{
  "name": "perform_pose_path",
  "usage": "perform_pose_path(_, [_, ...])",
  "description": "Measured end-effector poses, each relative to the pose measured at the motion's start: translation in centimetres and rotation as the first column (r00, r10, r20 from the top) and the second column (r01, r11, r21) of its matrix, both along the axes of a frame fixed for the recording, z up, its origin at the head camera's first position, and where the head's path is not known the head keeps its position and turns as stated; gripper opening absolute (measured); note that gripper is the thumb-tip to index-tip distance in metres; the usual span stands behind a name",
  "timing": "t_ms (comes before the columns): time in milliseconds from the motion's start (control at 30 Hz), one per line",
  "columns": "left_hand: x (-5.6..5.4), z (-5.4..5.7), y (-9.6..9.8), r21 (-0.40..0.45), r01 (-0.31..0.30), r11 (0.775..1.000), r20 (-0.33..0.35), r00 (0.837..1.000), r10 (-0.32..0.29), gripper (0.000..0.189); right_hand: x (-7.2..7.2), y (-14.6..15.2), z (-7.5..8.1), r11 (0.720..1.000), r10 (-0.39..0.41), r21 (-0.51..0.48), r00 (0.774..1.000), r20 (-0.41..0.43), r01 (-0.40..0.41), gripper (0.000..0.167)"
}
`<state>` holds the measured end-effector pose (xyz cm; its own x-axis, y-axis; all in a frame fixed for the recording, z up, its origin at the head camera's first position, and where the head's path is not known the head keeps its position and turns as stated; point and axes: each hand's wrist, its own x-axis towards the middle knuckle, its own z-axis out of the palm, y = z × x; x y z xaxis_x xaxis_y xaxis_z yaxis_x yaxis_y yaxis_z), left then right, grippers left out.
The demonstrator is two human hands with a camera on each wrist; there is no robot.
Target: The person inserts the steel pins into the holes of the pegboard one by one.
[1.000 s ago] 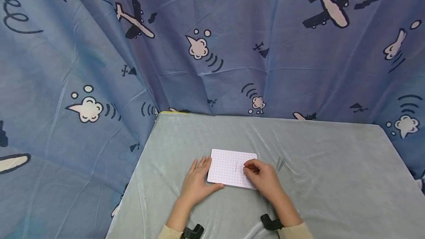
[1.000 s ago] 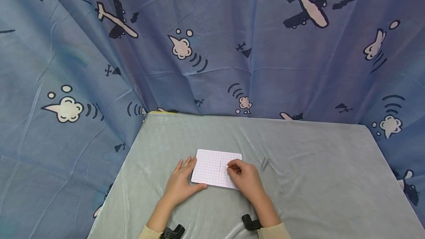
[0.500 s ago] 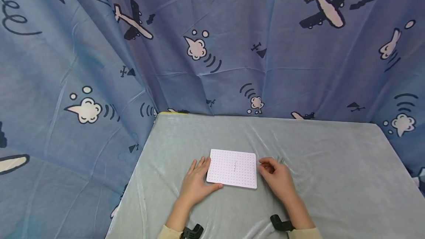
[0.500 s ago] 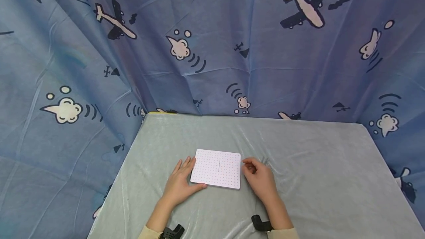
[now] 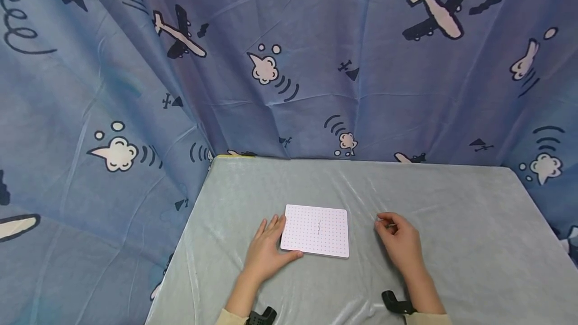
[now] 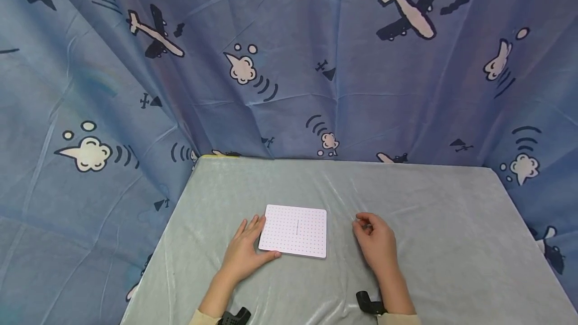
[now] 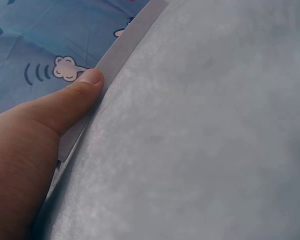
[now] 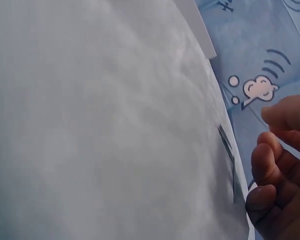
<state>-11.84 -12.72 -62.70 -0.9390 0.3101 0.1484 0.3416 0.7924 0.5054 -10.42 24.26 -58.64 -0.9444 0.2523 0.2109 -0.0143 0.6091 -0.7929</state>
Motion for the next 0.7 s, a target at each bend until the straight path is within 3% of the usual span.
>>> perform_pose_path(367, [0.2,-0.5,0.0,0.025,0.007,1.000,-0.022,1.000,-0.006,0.118,0.3,1.7,-0.1,0.993,-0.029,0.115,0.999,0.045,0.024,0.023])
perform_pose_path(700, [0.0,-0.3,0.0,0.009,0.010,1.000,-0.025,1.000,-0.010,0.118,0.5,2.4,-0.5,0.982,0.020,0.184,0.994,0.106,-0.039,0.025])
